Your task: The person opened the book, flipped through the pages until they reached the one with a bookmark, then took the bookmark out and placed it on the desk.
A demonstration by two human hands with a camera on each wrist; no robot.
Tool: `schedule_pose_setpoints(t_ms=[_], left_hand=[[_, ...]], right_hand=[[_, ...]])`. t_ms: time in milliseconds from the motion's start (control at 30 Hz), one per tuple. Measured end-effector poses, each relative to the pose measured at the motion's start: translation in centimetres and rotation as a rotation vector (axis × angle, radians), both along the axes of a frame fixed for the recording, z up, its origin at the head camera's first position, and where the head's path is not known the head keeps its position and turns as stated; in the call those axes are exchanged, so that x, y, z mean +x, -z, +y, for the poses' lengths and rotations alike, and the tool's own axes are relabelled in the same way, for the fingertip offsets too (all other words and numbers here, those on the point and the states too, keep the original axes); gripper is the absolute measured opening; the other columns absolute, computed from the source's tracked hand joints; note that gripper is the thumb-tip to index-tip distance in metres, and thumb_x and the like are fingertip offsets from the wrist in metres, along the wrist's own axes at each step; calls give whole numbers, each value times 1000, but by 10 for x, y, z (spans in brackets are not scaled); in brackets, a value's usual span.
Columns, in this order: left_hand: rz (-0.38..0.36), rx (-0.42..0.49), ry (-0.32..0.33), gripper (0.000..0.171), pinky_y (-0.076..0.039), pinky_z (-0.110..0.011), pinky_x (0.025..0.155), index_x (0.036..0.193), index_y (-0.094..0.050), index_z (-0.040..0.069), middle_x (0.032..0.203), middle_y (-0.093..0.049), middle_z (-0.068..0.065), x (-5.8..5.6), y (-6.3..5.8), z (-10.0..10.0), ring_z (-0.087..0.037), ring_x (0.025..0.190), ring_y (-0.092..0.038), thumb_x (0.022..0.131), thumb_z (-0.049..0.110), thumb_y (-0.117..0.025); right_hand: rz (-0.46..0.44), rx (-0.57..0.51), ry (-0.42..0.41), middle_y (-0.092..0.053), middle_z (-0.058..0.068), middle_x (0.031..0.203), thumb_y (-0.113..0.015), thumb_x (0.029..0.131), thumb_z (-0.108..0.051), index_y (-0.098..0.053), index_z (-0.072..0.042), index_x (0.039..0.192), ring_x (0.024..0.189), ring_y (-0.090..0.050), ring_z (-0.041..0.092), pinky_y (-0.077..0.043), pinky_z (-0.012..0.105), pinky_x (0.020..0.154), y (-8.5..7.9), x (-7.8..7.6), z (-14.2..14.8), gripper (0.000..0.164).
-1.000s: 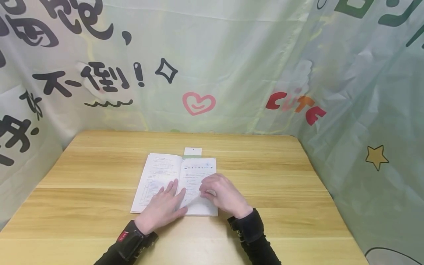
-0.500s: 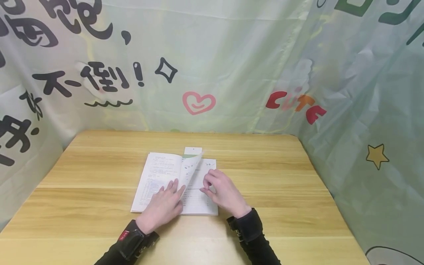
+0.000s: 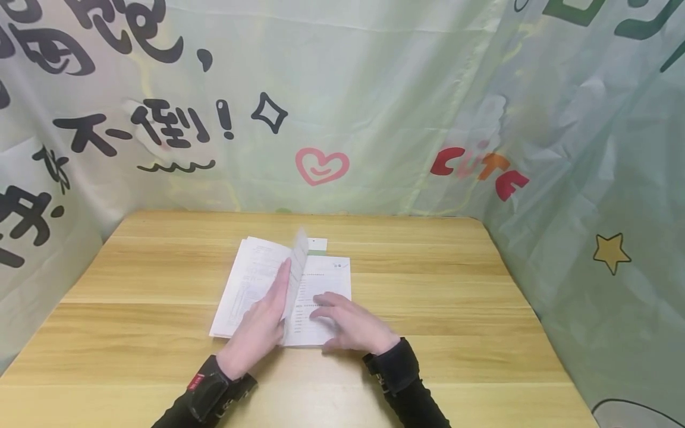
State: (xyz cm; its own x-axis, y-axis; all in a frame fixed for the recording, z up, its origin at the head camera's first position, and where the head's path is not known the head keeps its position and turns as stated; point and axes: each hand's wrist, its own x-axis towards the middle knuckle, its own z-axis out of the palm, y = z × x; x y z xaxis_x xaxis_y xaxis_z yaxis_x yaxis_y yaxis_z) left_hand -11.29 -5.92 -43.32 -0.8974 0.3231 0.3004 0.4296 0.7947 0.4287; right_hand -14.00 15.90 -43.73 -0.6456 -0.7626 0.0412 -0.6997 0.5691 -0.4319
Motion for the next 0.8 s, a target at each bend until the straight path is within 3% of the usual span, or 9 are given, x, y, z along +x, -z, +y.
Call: schedule_pose_setpoints(t_ms=[33,100,167,233,333,400,500,667,800], left_hand=[[22,-14,-7,118,-54,-33,47,155,7,17,161,-7,-11,0,-1,0,-34,116,-52,67,-20,-62],[80,-77,-29,121,-59,-39,64,155,8,16,161,3,-13,0,-3,0,-35,137,-28,65,-22,-63],[134,-159,-56,120,-55,-50,83,155,5,15,160,9,-13,-1,-4,-2,-36,142,-13,64,-21,-63],[179,-255,-82,116,-36,-62,102,156,0,13,160,8,-14,-2,-5,-3,-37,143,-3,64,-20,-63],[210,-355,-95,105,-10,-64,111,155,-16,10,160,2,-15,-4,-3,-6,-36,143,4,65,-18,-62],[213,-393,-73,94,-1,-61,113,151,-29,9,160,-7,-15,-4,-2,-8,-35,143,2,67,-16,-61],[201,-426,4,78,0,-58,115,143,-46,8,157,-23,-14,-4,2,-9,-33,143,-7,69,-15,-61],[120,-462,147,61,-16,-56,114,132,-57,5,146,-45,-12,-1,8,-10,-30,138,-29,72,-5,-65],[15,-471,163,54,-26,-53,111,132,-56,1,144,-48,-11,1,9,-10,-28,135,-36,79,2,-65]], right_hand=[[-10,11,-3,-47,18,141,-83,68,-29,-65,-6,119,131,-38,33,-34,49,109,0,1,0,59],[-33,28,-4,-45,19,143,-84,68,-27,-64,-4,121,133,-35,36,-33,50,109,1,2,0,62],[-49,40,1,-45,19,143,-84,68,-26,-63,-4,122,133,-35,36,-33,50,109,1,3,0,62],[-58,48,7,-45,19,143,-83,69,-25,-63,-3,122,133,-35,36,-33,49,109,1,3,0,61],[-72,52,16,-45,19,143,-83,69,-24,-63,-3,123,133,-36,35,-33,49,109,-1,4,0,61],[-81,55,20,-45,19,143,-83,70,-24,-63,-3,123,133,-36,35,-33,50,109,-1,4,0,61],[-81,60,17,-45,19,143,-82,70,-24,-62,-3,124,132,-37,35,-34,49,109,-2,4,1,61],[-73,69,8,-44,19,144,-82,70,-24,-61,-3,126,132,-37,35,-34,50,109,-2,4,1,64],[-69,85,18,-44,18,145,-83,68,-21,-60,-2,127,132,-37,34,-34,49,109,-2,4,1,66]])
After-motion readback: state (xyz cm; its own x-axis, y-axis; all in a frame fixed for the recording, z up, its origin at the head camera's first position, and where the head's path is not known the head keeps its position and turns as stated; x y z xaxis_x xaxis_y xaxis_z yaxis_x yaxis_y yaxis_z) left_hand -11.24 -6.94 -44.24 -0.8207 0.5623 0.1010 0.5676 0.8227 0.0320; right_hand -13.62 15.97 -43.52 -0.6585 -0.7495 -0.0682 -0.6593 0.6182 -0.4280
